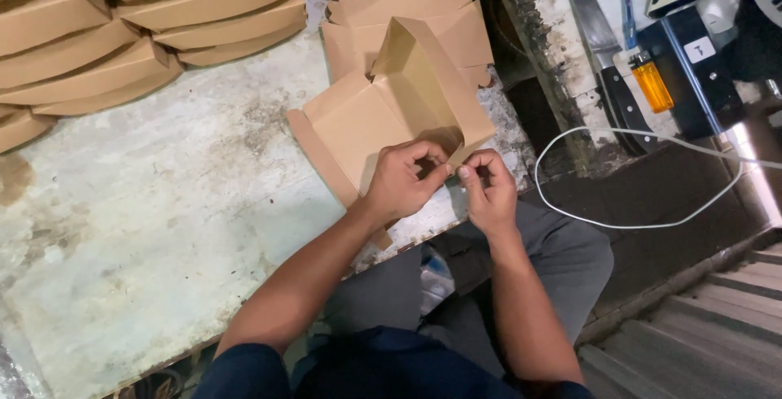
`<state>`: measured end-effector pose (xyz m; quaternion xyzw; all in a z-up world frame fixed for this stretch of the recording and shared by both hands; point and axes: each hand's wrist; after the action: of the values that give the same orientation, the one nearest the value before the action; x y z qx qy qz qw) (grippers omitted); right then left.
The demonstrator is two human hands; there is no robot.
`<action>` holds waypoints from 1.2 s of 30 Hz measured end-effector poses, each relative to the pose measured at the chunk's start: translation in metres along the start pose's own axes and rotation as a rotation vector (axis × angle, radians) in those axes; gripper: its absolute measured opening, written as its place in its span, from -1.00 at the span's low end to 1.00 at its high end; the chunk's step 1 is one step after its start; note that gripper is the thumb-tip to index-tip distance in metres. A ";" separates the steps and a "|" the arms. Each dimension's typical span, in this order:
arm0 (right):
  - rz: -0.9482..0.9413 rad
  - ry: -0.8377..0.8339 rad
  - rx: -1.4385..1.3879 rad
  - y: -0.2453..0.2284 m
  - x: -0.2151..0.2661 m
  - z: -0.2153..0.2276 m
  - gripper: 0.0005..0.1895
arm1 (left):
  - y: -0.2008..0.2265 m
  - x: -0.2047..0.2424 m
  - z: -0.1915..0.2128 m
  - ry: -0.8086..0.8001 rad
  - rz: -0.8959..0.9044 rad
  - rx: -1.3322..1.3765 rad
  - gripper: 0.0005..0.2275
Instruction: The person assembles flat cardboard boxes by hand on a workbench. They fold the flaps and tuck the tabs into slots to form the box structure, repeating the process for multiple units.
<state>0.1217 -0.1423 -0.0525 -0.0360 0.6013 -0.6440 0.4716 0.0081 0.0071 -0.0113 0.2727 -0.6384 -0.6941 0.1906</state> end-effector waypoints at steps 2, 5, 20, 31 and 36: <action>-0.017 0.020 -0.029 0.005 0.003 0.001 -0.87 | 0.001 0.000 0.001 -0.032 0.033 -0.007 -0.95; -0.037 0.050 -0.070 0.014 0.009 0.002 -0.87 | 0.000 0.001 0.000 -0.081 0.081 -0.027 -0.96; -0.007 -0.120 -0.133 -0.003 -0.001 0.003 -0.74 | 0.001 -0.002 -0.007 0.051 -0.177 -0.331 -0.96; -0.158 -0.008 0.050 0.000 -0.020 0.005 -0.60 | -0.013 -0.014 -0.008 0.072 -0.266 -0.478 -0.89; -0.221 -0.064 0.043 0.023 -0.017 0.022 -0.92 | -0.008 -0.021 -0.005 0.089 -0.307 -0.470 -0.80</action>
<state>0.1572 -0.1434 -0.0563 -0.1127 0.5643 -0.7033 0.4174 0.0286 0.0167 -0.0163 0.3450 -0.4021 -0.8311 0.1691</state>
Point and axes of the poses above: each hand's wrist, its own x-axis away from the middle knuckle, its own z-axis out of the back of the hand, y = z × x, and after that the axes turned 14 degrees about z, right-handed
